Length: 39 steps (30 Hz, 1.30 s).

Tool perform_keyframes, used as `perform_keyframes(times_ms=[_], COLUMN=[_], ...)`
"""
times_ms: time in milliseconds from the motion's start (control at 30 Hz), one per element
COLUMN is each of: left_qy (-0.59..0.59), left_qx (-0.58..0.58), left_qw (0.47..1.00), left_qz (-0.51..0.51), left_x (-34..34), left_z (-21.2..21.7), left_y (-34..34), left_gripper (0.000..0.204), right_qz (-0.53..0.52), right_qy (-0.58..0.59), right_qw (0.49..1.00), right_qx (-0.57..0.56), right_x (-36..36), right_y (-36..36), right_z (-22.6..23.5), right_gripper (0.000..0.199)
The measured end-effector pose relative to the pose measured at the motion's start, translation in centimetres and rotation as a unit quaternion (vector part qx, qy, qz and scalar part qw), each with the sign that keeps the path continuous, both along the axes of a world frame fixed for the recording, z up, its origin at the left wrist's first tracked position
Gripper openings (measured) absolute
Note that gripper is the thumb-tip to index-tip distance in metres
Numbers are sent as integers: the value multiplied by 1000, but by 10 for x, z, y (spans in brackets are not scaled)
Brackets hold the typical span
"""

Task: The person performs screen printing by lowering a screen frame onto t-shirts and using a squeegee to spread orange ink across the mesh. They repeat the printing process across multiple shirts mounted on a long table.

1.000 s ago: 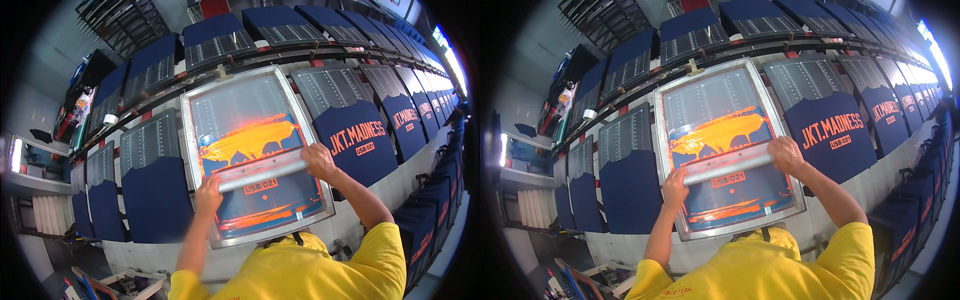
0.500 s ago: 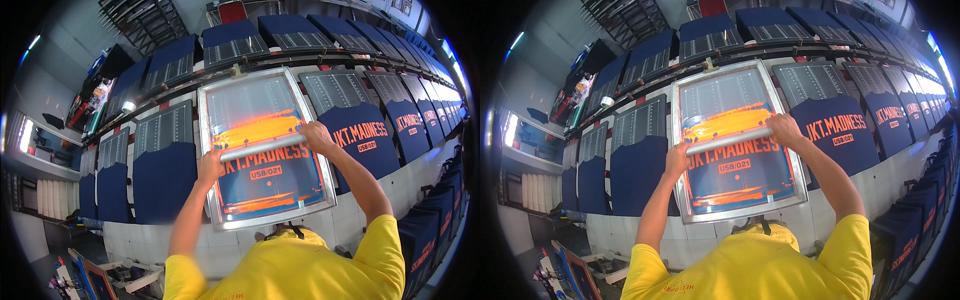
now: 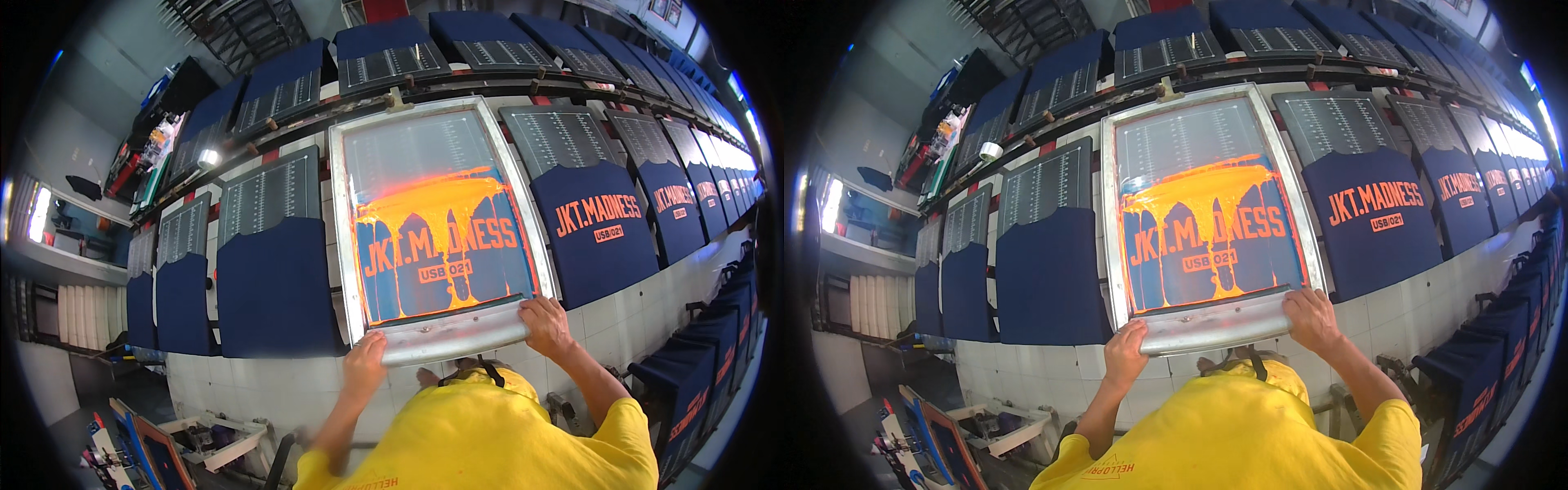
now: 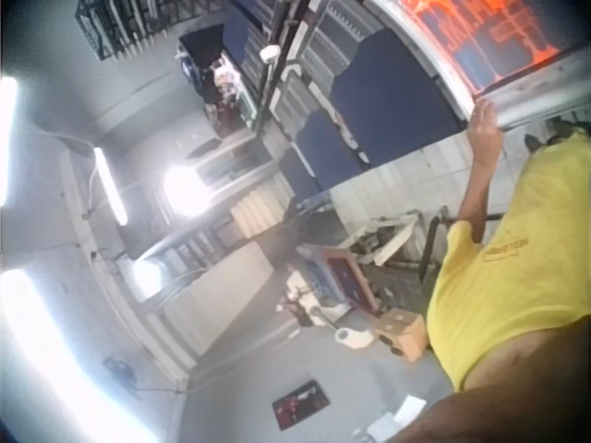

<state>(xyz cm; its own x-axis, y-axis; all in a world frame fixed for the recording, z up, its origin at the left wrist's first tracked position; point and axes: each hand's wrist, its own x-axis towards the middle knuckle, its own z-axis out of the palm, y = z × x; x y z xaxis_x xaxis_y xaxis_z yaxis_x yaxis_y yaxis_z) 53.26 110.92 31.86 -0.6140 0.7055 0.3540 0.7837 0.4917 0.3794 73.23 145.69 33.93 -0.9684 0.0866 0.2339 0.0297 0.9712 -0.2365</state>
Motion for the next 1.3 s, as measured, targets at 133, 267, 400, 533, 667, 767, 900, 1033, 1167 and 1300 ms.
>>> perform_keyframes(times_ms=[133,267,400,533,667,767,900,1033,1167,1300], left_qy=[5,-5,1,1,0,-23,-72,-56,-24,3], left_qx=[0,-25,-21,-15,-30,-77,-112,-89,-38,-15], left_qw=[1000,1000,999,999,999,997,991,994,999,1000], left_qz=[-11,-16,-31,-33,-29,-19,7,10,13,4], left_x=[-27,-75,-127,-176,-209,-218,-231,-220,-209,-179], left_z=[-6,-6,-8,-8,1,15,31,48,66,78], left_y=[12,32,60,91,111,117,126,119,111,96], left_gripper=[24,32,36,36,31,31,31,25,17,19], right_qz=[1,6,-3,-20,-25,-38,-59,-52,-23,-19], right_qy=[8,12,17,-23,-45,-77,-104,-90,-18,21], right_qw=[1000,1000,999,999,998,996,993,994,998,998], right_qx=[10,23,40,37,29,29,23,40,55,53], right_x=[-19,-66,-112,-160,-200,-212,-224,-221,-208,-173], right_y=[7,31,60,89,114,123,132,123,119,105], right_z=[-6,-7,-12,-13,-4,3,12,41,77,90], right_gripper=[40,42,39,34,26,21,17,15,15,14])
